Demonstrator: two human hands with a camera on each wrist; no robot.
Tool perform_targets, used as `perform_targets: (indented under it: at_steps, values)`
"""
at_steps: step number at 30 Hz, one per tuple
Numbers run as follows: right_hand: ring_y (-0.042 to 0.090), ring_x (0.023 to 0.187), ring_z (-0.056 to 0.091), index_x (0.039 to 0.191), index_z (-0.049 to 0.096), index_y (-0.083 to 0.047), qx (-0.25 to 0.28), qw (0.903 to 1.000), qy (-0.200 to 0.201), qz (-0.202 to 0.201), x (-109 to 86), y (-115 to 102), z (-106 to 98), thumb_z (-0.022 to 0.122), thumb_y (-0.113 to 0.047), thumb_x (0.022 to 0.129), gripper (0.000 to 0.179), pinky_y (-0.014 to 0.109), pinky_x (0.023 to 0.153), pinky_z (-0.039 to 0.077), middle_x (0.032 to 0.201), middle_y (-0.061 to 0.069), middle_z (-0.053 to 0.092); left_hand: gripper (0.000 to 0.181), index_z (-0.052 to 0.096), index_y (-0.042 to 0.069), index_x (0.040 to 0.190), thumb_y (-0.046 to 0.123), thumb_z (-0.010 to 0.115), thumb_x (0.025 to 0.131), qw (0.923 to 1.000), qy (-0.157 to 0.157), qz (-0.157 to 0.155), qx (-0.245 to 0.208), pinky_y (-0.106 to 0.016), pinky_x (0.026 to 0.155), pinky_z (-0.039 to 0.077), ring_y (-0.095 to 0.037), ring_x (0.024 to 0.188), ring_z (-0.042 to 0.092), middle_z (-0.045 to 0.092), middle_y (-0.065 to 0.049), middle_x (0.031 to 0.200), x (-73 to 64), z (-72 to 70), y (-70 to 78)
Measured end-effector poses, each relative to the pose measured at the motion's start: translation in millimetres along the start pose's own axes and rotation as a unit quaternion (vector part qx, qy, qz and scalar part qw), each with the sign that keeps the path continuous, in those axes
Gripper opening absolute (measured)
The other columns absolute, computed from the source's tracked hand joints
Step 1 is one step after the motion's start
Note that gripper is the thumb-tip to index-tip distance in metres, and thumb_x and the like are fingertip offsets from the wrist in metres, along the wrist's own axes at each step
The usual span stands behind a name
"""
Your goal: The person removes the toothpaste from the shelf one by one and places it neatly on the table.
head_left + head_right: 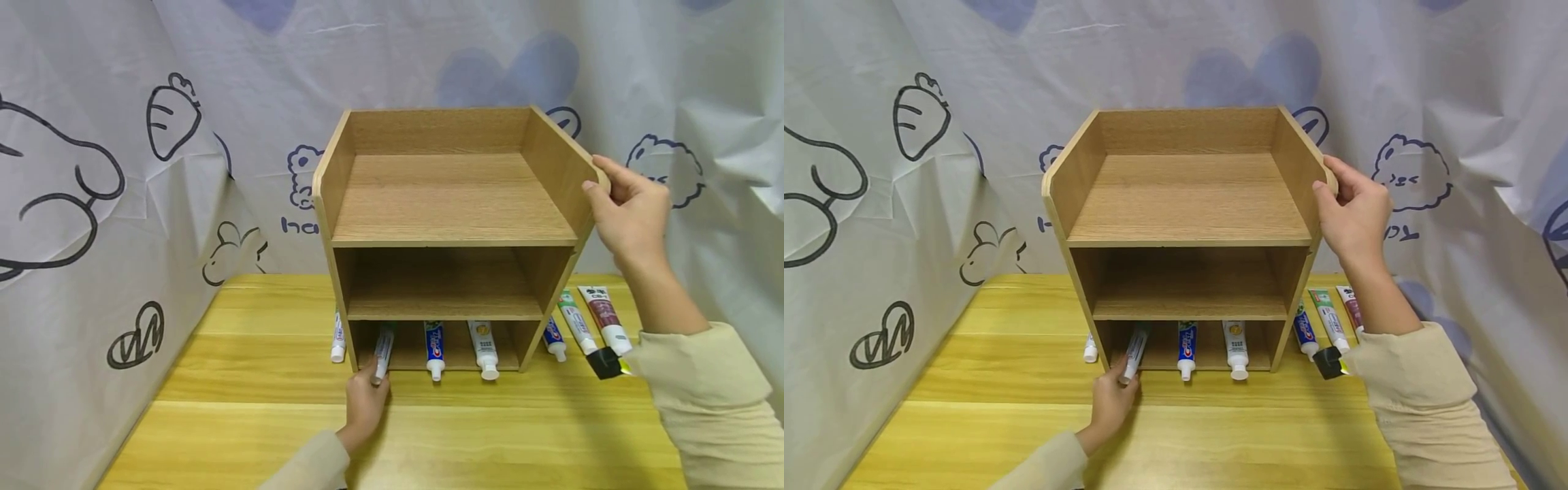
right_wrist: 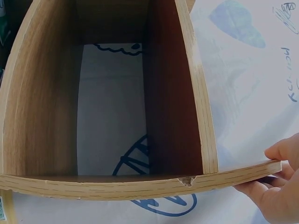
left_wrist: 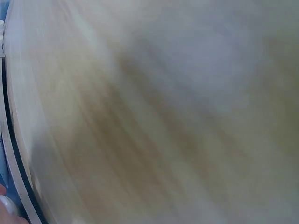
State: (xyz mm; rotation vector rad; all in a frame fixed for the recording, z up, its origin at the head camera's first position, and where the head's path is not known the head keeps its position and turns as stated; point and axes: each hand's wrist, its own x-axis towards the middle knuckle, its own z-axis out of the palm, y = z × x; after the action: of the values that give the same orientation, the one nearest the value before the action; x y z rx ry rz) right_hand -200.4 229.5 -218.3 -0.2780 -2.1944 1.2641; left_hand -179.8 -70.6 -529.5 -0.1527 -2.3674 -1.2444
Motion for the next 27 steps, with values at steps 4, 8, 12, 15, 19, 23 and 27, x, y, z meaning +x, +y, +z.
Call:
perform_targets:
  at_steps: [4, 8, 12, 15, 19, 23, 27]
  values:
    - [0.018, 0.114, 0.058, 0.132, 0.053, -0.016, -0.003, 1.0, 0.002, -0.002, 0.1, 0, 0, 0.052, -0.019, 0.092, 0.04, 0.024, 0.09, 0.049, 0.13, 0.014, 0.054, 0.039, 0.06, -0.016, 0.108, -0.01, 0.069, 0.071, 0.9999, -0.008, 0.0, -0.01, -0.034, 0.066, 0.057, -0.037, 0.084, 0.067, 0.063, -0.033, 0.103, -3.2, -4.2, -3.1]
    - [0.017, 0.113, 0.058, 0.132, 0.053, -0.017, -0.006, 1.0, 0.004, -0.001, 0.2, 1, 0, 0.052, -0.019, 0.092, 0.04, 0.024, 0.09, 0.049, 0.13, 0.014, 0.055, 0.04, 0.06, -0.016, 0.109, -0.012, 0.067, 0.07, 0.9997, -0.014, 0.002, -0.018, -0.03, 0.06, 0.057, -0.033, 0.08, 0.067, 0.063, -0.033, 0.104, -5.8, -8.2, -3.7]
    - [0.019, 0.115, 0.057, 0.132, 0.053, -0.016, -0.001, 1.0, 0.001, -0.002, 0.1, 0, 0, 0.052, -0.019, 0.092, 0.04, 0.025, 0.091, 0.049, 0.131, 0.014, 0.054, 0.039, 0.061, -0.016, 0.107, -0.012, 0.067, 0.068, 0.9997, -0.007, 0.015, -0.02, -0.027, 0.06, 0.057, -0.034, 0.08, 0.068, 0.064, -0.031, 0.103, -7.1, -11.8, -3.3]
    - [0.02, 0.115, 0.057, 0.132, 0.053, -0.016, -0.002, 1.0, -0.001, -0.004, -0.3, 0, 0, 0.052, -0.019, 0.092, 0.04, 0.025, 0.091, 0.049, 0.131, 0.014, 0.054, 0.039, 0.061, -0.015, 0.107, -0.012, 0.068, 0.068, 0.9996, -0.008, 0.014, -0.023, -0.025, 0.059, 0.057, -0.035, 0.08, 0.068, 0.064, -0.031, 0.103, -7.4, -13.5, -3.9]
    - [0.021, 0.116, 0.056, 0.133, 0.052, -0.017, -0.007, 1.0, -0.004, -0.002, -0.3, -1, 0, 0.051, -0.02, 0.093, 0.04, 0.027, 0.092, 0.049, 0.132, 0.014, 0.054, 0.04, 0.061, -0.015, 0.107, -0.012, 0.068, 0.068, 0.9995, -0.016, 0.008, -0.027, -0.022, 0.058, 0.056, -0.035, 0.079, 0.068, 0.063, -0.031, 0.104, -7.4, -16.0, -4.4]
    - [0.023, 0.118, 0.055, 0.134, 0.05, -0.018, -0.012, 0.9999, -0.011, 0.004, 0.5, 0, -1, 0.05, -0.022, 0.093, 0.041, 0.03, 0.094, 0.047, 0.133, 0.014, 0.052, 0.039, 0.062, -0.014, 0.107, -0.012, 0.067, 0.068, 0.9992, -0.021, 0.002, -0.034, -0.017, 0.052, 0.053, -0.032, 0.076, 0.069, 0.063, -0.031, 0.104, -7.3, -20.3, -4.1]
    - [0.024, 0.118, 0.054, 0.135, 0.05, -0.018, -0.013, 0.9998, -0.012, 0.004, 0.6, 0, -1, 0.049, -0.023, 0.094, 0.041, 0.03, 0.094, 0.047, 0.133, 0.014, 0.052, 0.039, 0.062, -0.014, 0.106, -0.012, 0.067, 0.068, 0.9989, -0.025, -0.003, -0.039, -0.014, 0.05, 0.051, -0.031, 0.075, 0.068, 0.064, -0.031, 0.103, -6.6, -25.6, -4.3]
